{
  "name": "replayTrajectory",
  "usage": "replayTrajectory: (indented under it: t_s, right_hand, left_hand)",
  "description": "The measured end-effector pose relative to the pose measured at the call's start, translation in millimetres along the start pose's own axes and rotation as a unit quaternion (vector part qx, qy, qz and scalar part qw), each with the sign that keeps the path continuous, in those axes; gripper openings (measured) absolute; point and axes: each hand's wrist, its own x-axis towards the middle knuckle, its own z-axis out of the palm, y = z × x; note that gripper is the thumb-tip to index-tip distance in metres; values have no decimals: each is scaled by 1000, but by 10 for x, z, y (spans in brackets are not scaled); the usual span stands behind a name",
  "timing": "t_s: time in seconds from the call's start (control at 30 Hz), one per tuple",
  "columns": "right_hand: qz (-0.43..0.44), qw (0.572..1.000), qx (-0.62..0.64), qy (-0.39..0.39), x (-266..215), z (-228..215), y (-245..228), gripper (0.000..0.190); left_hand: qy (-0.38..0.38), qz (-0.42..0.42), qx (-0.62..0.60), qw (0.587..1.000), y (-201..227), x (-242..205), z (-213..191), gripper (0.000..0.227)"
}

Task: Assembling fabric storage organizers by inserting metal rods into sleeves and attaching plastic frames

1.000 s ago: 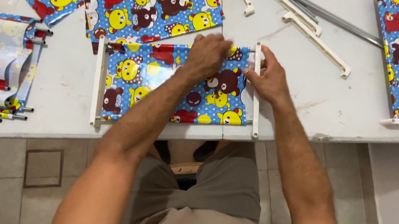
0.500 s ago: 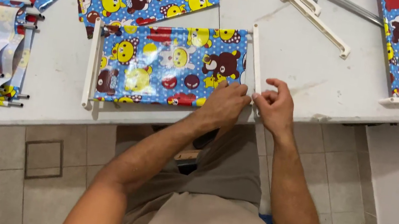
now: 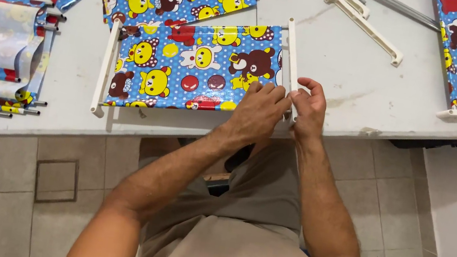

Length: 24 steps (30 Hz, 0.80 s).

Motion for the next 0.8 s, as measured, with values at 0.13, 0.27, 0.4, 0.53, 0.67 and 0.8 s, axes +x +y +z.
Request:
replayTrajectory:
  t_s: [0.13, 0.27, 0.4, 0.53, 0.67, 0.8]
  right_hand:
    - [-1, 1000, 13, 6, 48, -59, 142, 34]
    - [5, 999, 19, 31, 50, -29, 139, 33]
    - [7, 999, 20, 41, 20, 70, 50, 31]
    - [-5, 999, -13, 50, 154, -120, 273, 31]
    - [-46, 994, -86, 50, 226, -229, 462, 32]
    - [-72, 991, -108, 39, 140, -154, 462, 34]
  left_hand:
    - [36, 7, 0, 999, 2, 9, -50, 19]
    - [65, 4, -10, 998, 21, -1, -59, 13]
    - [60, -5, -25, 998, 32, 9, -148, 15]
    - [66, 8, -5, 998, 31, -21, -70, 15]
    - [111, 17, 7, 994, 49, -54, 14, 13]
    - [171, 9, -21, 985, 8, -184, 120, 14]
